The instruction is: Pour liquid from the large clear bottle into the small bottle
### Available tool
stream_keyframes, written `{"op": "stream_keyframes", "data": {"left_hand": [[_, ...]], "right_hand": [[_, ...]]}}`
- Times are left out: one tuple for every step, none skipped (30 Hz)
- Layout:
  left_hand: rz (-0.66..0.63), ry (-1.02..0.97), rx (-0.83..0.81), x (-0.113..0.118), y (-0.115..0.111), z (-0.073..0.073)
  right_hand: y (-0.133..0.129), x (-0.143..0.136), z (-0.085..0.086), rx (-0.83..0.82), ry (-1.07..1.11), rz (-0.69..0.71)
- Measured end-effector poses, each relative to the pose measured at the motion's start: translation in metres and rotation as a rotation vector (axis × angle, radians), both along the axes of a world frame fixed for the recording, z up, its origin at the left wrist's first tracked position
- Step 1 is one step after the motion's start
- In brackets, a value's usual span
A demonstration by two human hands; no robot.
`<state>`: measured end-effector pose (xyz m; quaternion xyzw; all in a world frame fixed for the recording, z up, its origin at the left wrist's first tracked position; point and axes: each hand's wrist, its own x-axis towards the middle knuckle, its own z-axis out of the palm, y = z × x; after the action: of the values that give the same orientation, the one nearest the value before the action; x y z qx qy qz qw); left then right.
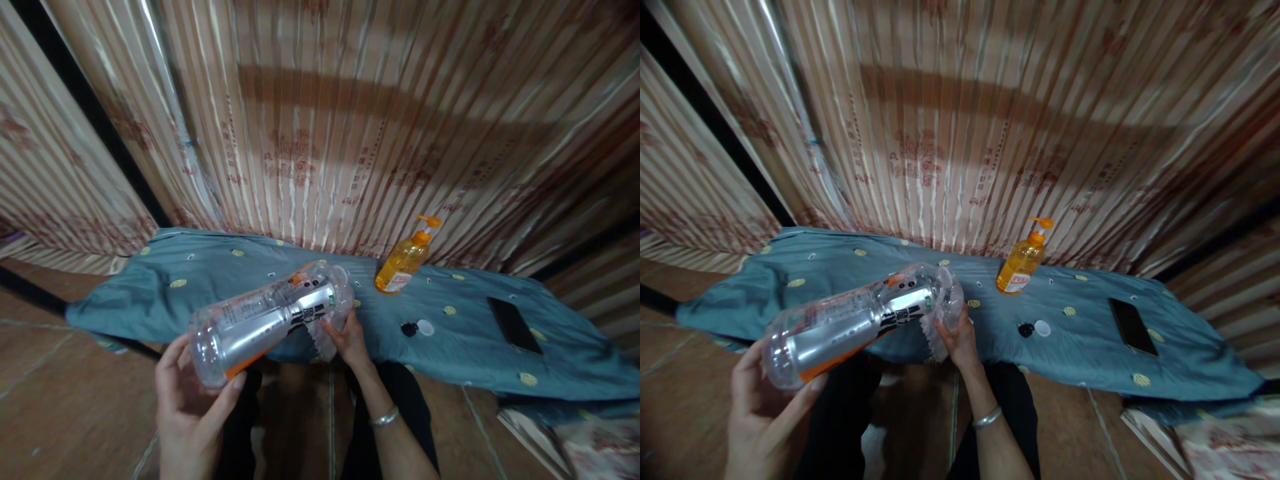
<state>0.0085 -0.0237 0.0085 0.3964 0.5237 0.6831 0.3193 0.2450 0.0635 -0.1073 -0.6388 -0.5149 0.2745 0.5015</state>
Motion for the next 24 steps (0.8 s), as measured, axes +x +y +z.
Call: {"op": "stream_keyframes", "data": {"left_hand": [[0.000,0.002,0.002,-0.0002,-0.0001,0.0001],[0.000,0.004,0.005,-0.0004,-0.0002,0.0002],[0.000,0.003,0.007,-0.0004,-0.0003,0.0005],[-0.002,0.000,0.005,-0.0004,-0.0004,0.0007],[-0.004,-0.005,0.003,-0.0002,-0.0004,0.0009],[-0.005,-0.011,0.002,0.0000,-0.0004,0.0011],[-0.007,-0.017,0.002,0.0003,-0.0003,0.0012],[-0.010,-0.022,0.002,0.0006,-0.0001,0.0012],[-0.014,-0.025,0.004,0.0009,0.0001,0.0011],[-0.017,-0.027,0.009,0.0011,0.0003,0.0009],[-0.021,-0.030,0.013,0.0011,0.0006,0.0006],[-0.028,-0.036,0.018,0.0009,0.0010,0.0002],[-0.035,-0.044,0.027,0.0006,0.0013,-0.0003],[-0.041,-0.053,0.037,0.0001,0.0016,-0.0008],[-0.046,-0.063,0.047,-0.0004,0.0019,-0.0013],[-0.050,-0.074,0.057,-0.0009,0.0022,-0.0018],[-0.052,-0.083,0.065,-0.0013,0.0024,-0.0021],[-0.055,-0.089,0.070,-0.0015,0.0026,-0.0023],[-0.058,-0.092,0.073,-0.0015,0.0028,-0.0022],[-0.059,-0.094,0.077,-0.0012,0.0030,-0.0021],[-0.059,-0.098,0.084,-0.0008,0.0033,-0.0018],[-0.063,-0.105,0.089,-0.0003,0.0036,-0.0016],[-0.064,-0.114,0.094,0.0003,0.0041,-0.0014],[-0.066,-0.122,0.099,0.0009,0.0046,-0.0012]], "right_hand": [[0.0000,0.0000,0.0001,0.002,0.002,0.003],[0.0000,0.0000,0.0001,0.003,0.002,0.002],[0.0000,0.0000,0.0000,0.002,-0.001,-0.005],[0.0000,0.0000,-0.0001,0.002,-0.007,-0.015],[0.0000,0.0000,-0.0002,0.000,-0.016,-0.023],[0.0001,0.0001,-0.0004,-0.002,-0.025,-0.029],[0.0001,0.0002,-0.0005,-0.006,-0.034,-0.026],[0.0002,0.0004,-0.0007,-0.011,-0.042,-0.021],[0.0003,0.0005,-0.0008,-0.016,-0.048,-0.016],[0.0004,0.0006,-0.0011,-0.021,-0.052,-0.014],[0.0005,0.0007,-0.0014,-0.025,-0.055,-0.017],[0.0007,0.0007,-0.0018,-0.028,-0.056,-0.022],[0.0009,0.0007,-0.0022,-0.029,-0.057,-0.026],[0.0010,0.0007,-0.0026,-0.028,-0.059,-0.028],[0.0011,0.0007,-0.0030,-0.026,-0.064,-0.027],[0.0011,0.0005,-0.0032,-0.024,-0.071,-0.029],[0.0011,0.0004,-0.0031,-0.023,-0.078,-0.034],[0.0010,0.0001,-0.0029,-0.020,-0.085,-0.039],[0.0010,-0.0002,-0.0025,-0.015,-0.087,-0.041],[0.0010,-0.0006,-0.0020,-0.007,-0.084,-0.039],[0.0011,-0.0011,-0.0016,0.002,-0.077,-0.034],[0.0013,-0.0016,-0.0013,0.013,-0.069,-0.027],[0.0015,-0.0021,-0.0012,0.025,-0.062,-0.020],[0.0019,-0.0025,-0.0014,0.039,-0.062,-0.020]]}}
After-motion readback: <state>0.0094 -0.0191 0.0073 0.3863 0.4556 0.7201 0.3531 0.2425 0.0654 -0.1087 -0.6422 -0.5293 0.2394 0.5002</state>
